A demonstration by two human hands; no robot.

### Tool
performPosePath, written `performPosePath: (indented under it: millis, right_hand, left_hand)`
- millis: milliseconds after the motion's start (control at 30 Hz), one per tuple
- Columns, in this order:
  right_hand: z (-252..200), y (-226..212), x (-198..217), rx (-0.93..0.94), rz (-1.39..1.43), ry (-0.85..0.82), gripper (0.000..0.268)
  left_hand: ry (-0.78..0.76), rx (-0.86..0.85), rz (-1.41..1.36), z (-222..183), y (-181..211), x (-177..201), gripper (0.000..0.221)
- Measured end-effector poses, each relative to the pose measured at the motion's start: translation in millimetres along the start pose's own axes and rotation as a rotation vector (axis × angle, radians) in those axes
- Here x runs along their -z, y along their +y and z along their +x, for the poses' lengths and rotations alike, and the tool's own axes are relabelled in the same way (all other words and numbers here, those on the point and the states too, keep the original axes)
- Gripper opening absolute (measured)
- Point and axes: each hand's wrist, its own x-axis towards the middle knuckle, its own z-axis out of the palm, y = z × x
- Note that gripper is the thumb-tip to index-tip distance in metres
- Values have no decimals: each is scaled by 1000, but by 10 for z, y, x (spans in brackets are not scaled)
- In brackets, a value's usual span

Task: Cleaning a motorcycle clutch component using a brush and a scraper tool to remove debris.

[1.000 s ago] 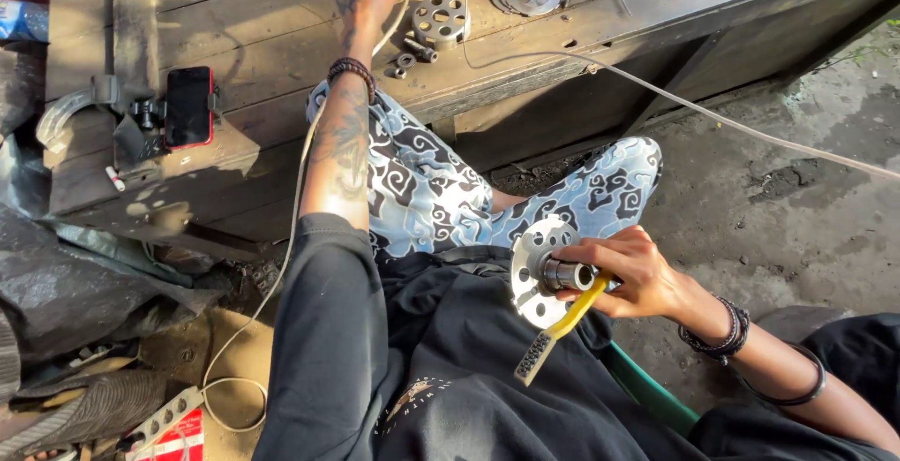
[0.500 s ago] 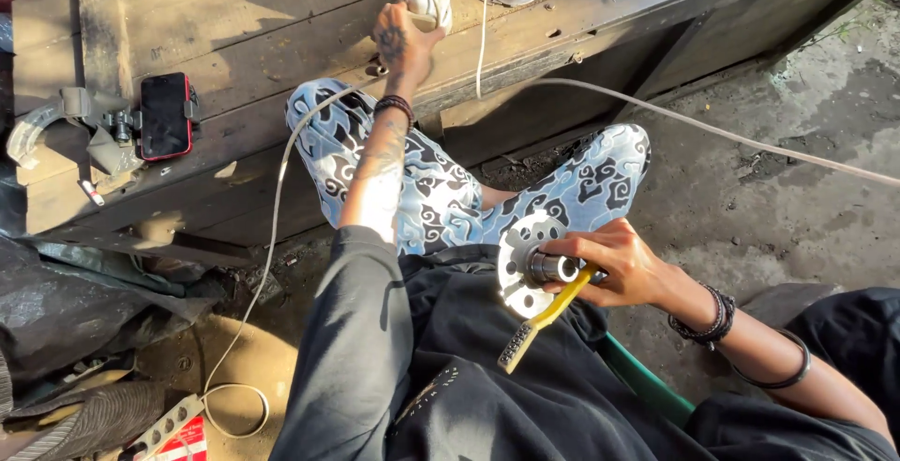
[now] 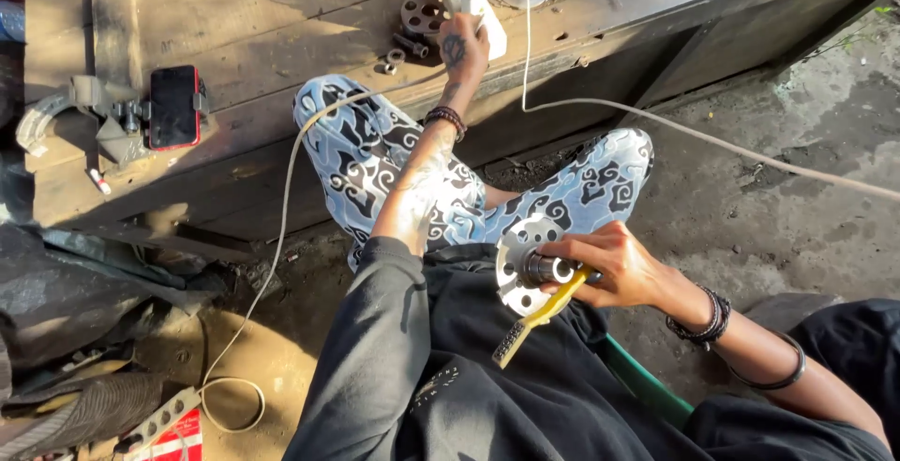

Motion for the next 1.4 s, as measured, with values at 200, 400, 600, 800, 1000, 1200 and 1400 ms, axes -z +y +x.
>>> performPosePath:
  millis: [200,400,600,800,1000,1200,1400]
  right_hand:
    - [30,4,-44,42,-5,-19,42]
    - [81,7,-99,120,130,82,48]
    - [162,-4,-123,148,88,51,44]
    - [192,25,-272,169,94,16,41]
    - [352,-94,-316,209,91,-11,41]
    - [375,-147,-221,229,78,-6,40]
    - [241,-44,-255,205,42,11,44]
  left_hand:
    - [-157,-31,-46,-232,196,68,31]
    - [-253,-13,-82,-586,-40,110,43]
    - [-685,-40,-5,-156,31,1708,84]
    - [-330,-189,85,-293,-181,3468,67]
    - [-286,-43,180,-666,-654,3766,17]
    - [-184,61,17,-503,-489,3611,7]
    - [-234,-37,-142,-305,74,3369,6]
